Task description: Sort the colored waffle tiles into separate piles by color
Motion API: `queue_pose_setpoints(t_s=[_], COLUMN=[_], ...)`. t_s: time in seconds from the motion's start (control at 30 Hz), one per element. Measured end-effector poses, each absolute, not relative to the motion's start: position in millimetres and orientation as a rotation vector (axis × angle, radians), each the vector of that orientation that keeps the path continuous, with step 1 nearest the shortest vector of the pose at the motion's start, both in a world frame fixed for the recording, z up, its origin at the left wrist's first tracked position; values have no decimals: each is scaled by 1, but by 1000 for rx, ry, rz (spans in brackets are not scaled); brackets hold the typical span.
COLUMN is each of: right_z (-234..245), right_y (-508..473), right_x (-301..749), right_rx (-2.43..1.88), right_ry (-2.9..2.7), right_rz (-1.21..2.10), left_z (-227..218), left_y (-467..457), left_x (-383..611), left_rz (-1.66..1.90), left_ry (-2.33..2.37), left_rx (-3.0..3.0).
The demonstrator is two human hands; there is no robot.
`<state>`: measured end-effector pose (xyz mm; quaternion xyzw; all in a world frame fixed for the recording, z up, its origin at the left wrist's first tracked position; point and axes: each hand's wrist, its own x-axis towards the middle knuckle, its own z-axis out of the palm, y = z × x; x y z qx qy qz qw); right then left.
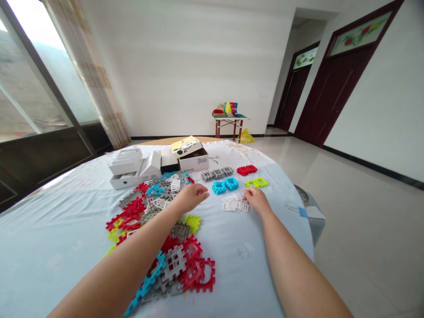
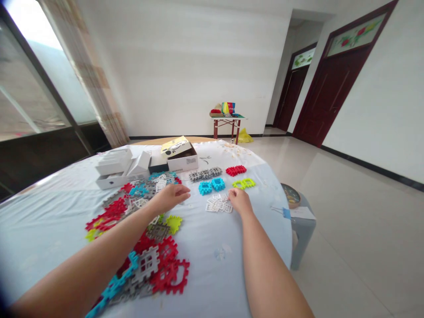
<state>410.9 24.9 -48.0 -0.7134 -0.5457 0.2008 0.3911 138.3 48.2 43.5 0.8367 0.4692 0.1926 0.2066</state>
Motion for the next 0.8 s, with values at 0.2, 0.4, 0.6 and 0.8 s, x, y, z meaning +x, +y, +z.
queue_pose_setpoints(t_s=[0.2,0.4,0.6,0.8], right_z=[-49,-49,-47,-47], right_y=[25,25,24,24], right_x=[411,411,410,410], right_rx=[-1825,-1828,-1827,-1834], right_ry=[-1385,-1392,-1391,-1395], right_rz=[494,484,483,496], left_z=[42,40,29,30], left_y=[72,92,98,97], left_x=[75,53,69,60], left_rz=[543,458,301,189], left_ry=[1653,1885,1864,1847], left_rx=[2359,2427,2580,2635])
